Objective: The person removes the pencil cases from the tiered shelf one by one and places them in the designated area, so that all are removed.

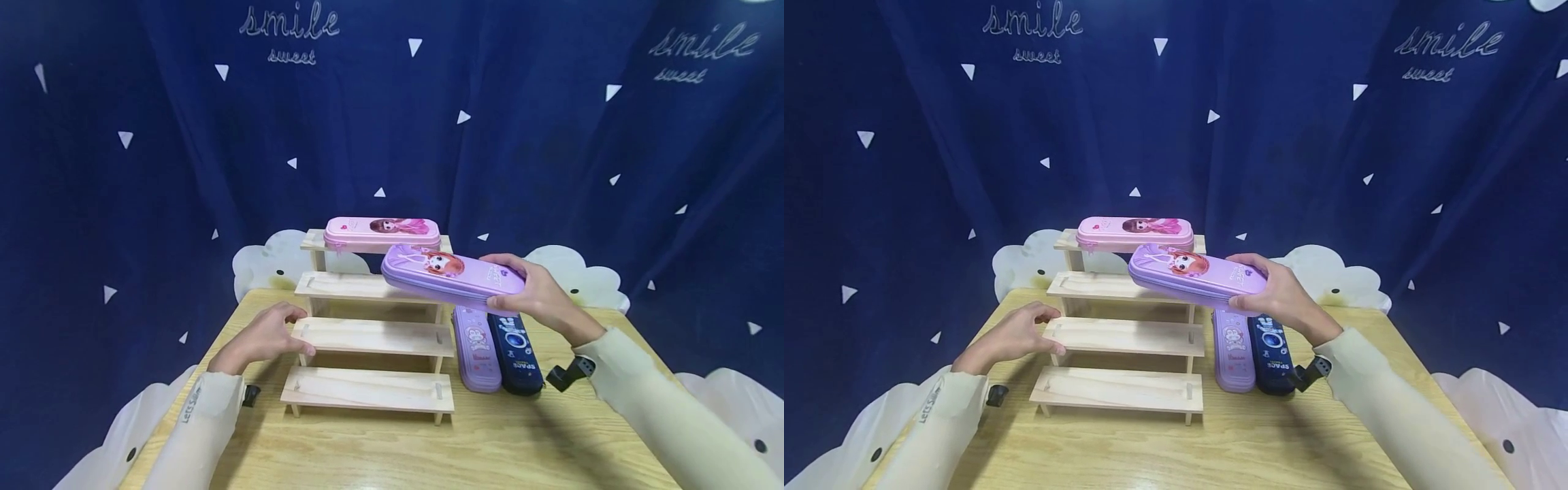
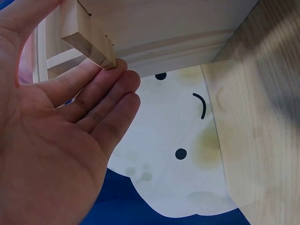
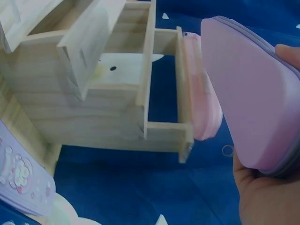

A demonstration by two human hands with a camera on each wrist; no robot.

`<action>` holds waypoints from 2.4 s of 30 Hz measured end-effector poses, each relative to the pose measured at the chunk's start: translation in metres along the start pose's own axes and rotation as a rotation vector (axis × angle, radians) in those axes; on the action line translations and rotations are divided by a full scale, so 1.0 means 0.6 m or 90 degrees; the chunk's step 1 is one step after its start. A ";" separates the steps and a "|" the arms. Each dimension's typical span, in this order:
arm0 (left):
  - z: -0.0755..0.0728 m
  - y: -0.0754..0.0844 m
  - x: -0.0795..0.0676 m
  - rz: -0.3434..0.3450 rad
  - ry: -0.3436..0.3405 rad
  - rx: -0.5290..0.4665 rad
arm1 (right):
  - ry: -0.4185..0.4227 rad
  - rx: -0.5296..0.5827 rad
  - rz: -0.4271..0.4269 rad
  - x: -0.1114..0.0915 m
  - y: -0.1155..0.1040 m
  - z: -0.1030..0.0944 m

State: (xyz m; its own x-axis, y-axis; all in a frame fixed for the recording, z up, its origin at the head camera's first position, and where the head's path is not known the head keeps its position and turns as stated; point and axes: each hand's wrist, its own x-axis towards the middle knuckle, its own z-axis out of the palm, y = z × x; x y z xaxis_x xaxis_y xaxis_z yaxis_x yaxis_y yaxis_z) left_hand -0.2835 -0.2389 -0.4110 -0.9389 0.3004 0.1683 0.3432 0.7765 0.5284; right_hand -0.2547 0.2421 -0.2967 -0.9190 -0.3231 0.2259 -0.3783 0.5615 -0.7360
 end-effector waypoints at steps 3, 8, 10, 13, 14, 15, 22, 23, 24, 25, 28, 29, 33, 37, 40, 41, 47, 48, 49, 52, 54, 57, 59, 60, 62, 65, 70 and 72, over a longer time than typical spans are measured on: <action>0.000 0.001 0.001 -0.003 -0.001 -0.001 | 0.022 -0.004 -0.004 -0.008 -0.003 -0.016; -0.001 0.003 0.004 -0.004 -0.003 -0.003 | 0.069 -0.009 -0.003 -0.019 -0.008 -0.042; -0.002 0.004 0.005 -0.005 -0.003 -0.005 | 0.087 -0.020 -0.007 -0.022 -0.008 -0.051; -0.004 0.004 0.005 -0.010 -0.005 -0.008 | 0.109 -0.037 -0.008 -0.026 -0.007 -0.061; -0.005 0.004 0.004 -0.011 -0.006 -0.011 | 0.115 -0.041 -0.008 -0.027 -0.006 -0.064; -0.005 0.003 0.003 -0.013 -0.006 -0.012 | 0.122 -0.041 -0.008 -0.027 -0.005 -0.066; -0.003 0.000 -0.001 -0.011 -0.007 -0.012 | 0.159 -0.040 0.016 -0.028 0.009 -0.085; -0.002 0.000 -0.001 -0.010 -0.007 -0.013 | 0.164 -0.043 0.022 -0.028 0.012 -0.089; -0.002 -0.001 0.000 -0.009 -0.008 -0.015 | 0.168 -0.047 0.028 -0.028 0.014 -0.092; -0.001 -0.001 0.000 -0.010 -0.009 -0.016 | 0.172 -0.050 0.033 -0.028 0.017 -0.095; 0.000 0.000 0.001 -0.013 -0.011 -0.021 | 0.187 -0.057 0.046 -0.030 0.025 -0.104; 0.000 0.001 0.001 -0.014 -0.011 -0.023 | 0.194 -0.061 0.052 -0.031 0.029 -0.108; 0.000 0.001 0.000 -0.015 -0.011 -0.024 | 0.221 -0.072 0.079 -0.037 0.043 -0.121; -0.002 0.001 0.001 -0.013 -0.011 -0.026 | 0.271 -0.075 0.094 -0.044 0.062 -0.133; -0.002 0.001 0.002 -0.013 -0.011 -0.025 | 0.309 -0.074 0.098 -0.050 0.080 -0.141; -0.002 0.000 0.001 -0.013 -0.012 -0.025 | 0.318 -0.074 0.097 -0.052 0.087 -0.142; -0.002 -0.001 -0.001 -0.013 -0.012 -0.024 | 0.363 -0.099 0.109 -0.066 0.124 -0.147; -0.002 -0.001 -0.001 -0.011 -0.012 -0.023 | 0.368 -0.105 0.116 -0.069 0.129 -0.147; -0.001 -0.001 -0.001 -0.010 -0.012 -0.023 | 0.373 -0.110 0.124 -0.070 0.134 -0.146; -0.001 -0.002 -0.001 -0.008 -0.009 -0.022 | 0.382 -0.124 0.155 -0.076 0.150 -0.143; -0.001 -0.002 -0.001 -0.007 -0.008 -0.021 | 0.394 -0.128 0.176 -0.081 0.160 -0.141; -0.001 -0.002 0.000 -0.007 -0.010 -0.020 | 0.408 -0.128 0.202 -0.090 0.177 -0.137; -0.001 -0.002 -0.001 -0.008 -0.010 -0.020 | 0.418 -0.127 0.216 -0.094 0.188 -0.134; -0.001 -0.002 -0.002 -0.009 -0.010 -0.020 | 0.422 -0.127 0.222 -0.095 0.194 -0.131; -0.002 -0.002 -0.003 -0.012 -0.009 -0.021 | 0.424 -0.131 0.235 -0.097 0.206 -0.126; -0.003 -0.002 -0.006 -0.018 -0.010 -0.023 | 0.421 -0.140 0.254 -0.102 0.225 -0.112; -0.003 0.002 -0.004 -0.017 -0.010 -0.020 | 0.402 -0.153 0.285 -0.117 0.257 -0.081; -0.003 0.003 -0.004 -0.014 -0.007 -0.017 | 0.391 -0.154 0.289 -0.121 0.268 -0.068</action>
State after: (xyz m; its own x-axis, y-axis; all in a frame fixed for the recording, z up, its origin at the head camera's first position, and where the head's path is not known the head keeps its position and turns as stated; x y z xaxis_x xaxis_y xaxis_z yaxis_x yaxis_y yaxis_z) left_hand -0.2806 -0.2395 -0.4090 -0.9458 0.2893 0.1479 0.3216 0.7683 0.5534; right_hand -0.2534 0.3872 -0.4053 -0.8589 0.4149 0.3003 0.0989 0.7096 -0.6976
